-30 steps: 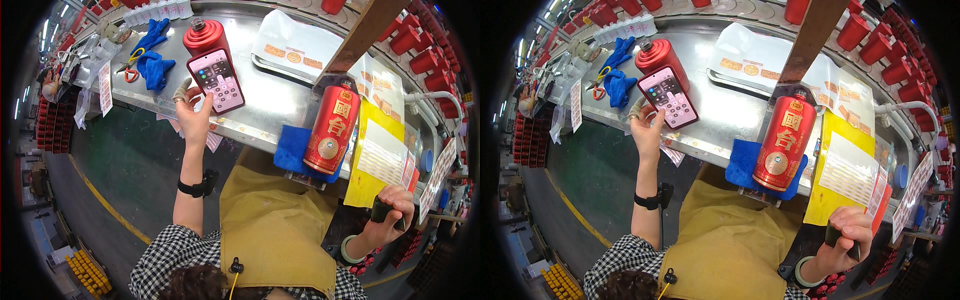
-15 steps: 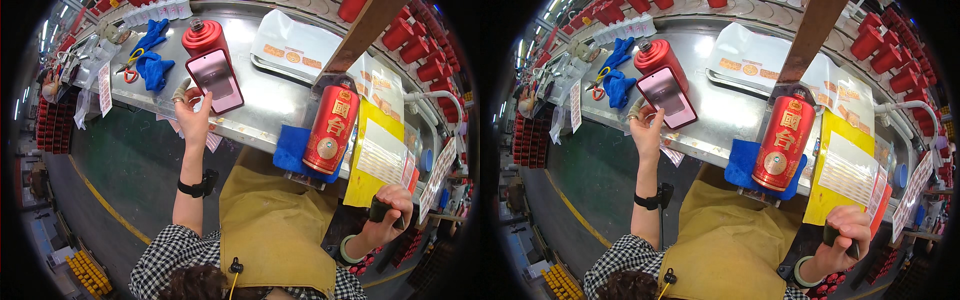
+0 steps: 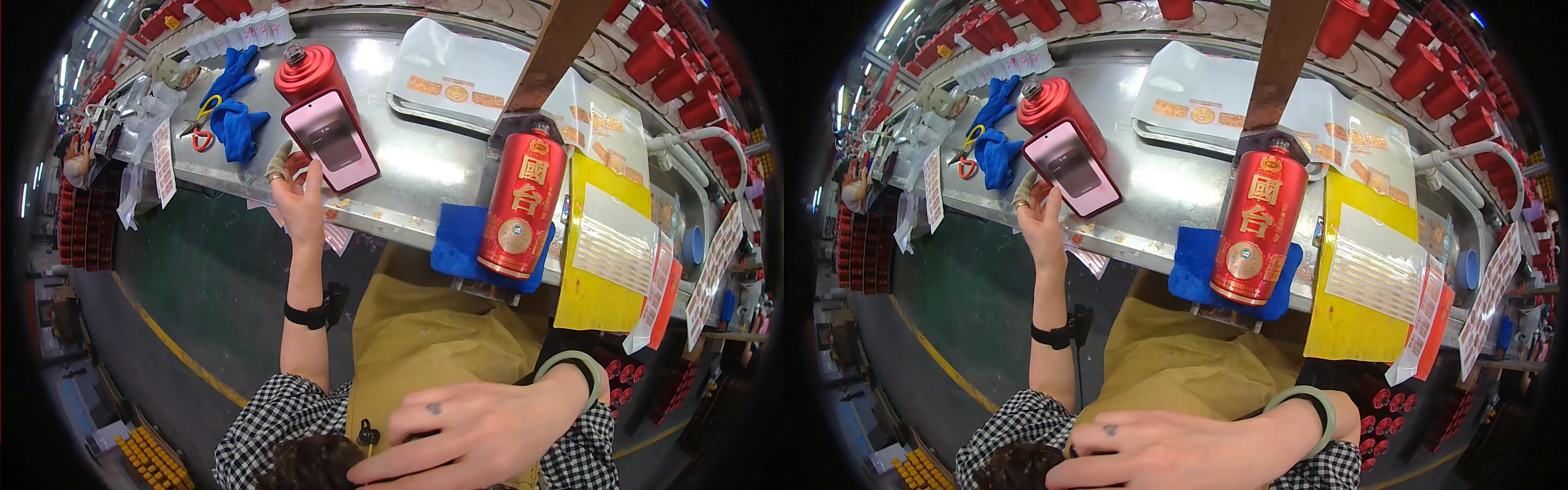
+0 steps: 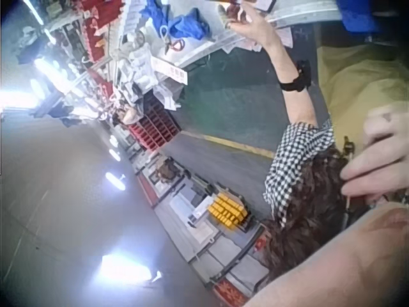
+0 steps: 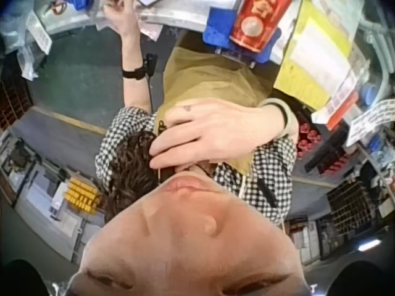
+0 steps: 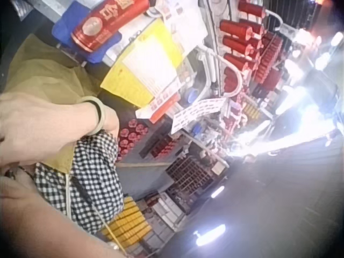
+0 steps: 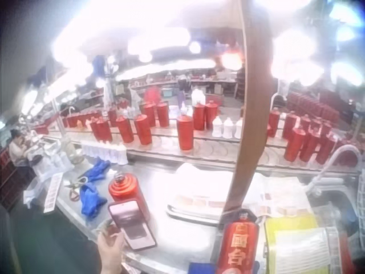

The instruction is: Applying decorative labels and seals to red metal liquor bottles on a factory assembly line.

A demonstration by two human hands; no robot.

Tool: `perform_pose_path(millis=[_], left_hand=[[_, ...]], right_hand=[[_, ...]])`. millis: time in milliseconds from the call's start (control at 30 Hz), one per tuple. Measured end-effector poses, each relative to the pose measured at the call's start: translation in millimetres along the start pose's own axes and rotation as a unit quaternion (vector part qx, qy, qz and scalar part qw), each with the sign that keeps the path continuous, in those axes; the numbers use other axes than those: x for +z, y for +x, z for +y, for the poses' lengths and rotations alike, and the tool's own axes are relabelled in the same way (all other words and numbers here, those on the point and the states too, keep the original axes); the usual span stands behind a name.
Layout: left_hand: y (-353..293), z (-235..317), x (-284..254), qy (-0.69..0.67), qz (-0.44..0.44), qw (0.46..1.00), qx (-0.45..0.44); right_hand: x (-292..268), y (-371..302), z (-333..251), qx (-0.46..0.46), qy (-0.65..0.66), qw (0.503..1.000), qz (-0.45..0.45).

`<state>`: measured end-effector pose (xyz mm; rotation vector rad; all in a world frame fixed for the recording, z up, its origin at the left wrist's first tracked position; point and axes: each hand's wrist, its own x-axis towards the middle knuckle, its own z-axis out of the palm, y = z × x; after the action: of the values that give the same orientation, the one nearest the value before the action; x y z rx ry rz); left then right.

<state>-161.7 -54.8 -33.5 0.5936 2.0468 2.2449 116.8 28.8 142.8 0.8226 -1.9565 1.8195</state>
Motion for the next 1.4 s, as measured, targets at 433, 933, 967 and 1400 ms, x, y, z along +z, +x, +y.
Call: perform_pose_path(millis=[433,933,967,1400], left_hand=[[-2.8,-0.8,-6.7,-0.004,0.005,1.0,-0.005],[-2.2,3.1,-6.3,-0.007,-0.005,1.0,-0.023],[-1.4,2.9,-3.4,-0.009,-0.004,1.0,-0.023],[1.1,0.2,9.1,0.037,-0.027,0.999,0.023]], right_hand=[[-11.7,12.6,7.8,0.09,0.102,0.974,-0.181],[-6.7,-4.3,35.8,0.126,0.176,0.97,-0.107],[-7.5,-3.5,32.7,0.104,0.163,0.977,-0.092],[1.4,2.4,27.0,0.088,0.193,0.977,-0.023]])
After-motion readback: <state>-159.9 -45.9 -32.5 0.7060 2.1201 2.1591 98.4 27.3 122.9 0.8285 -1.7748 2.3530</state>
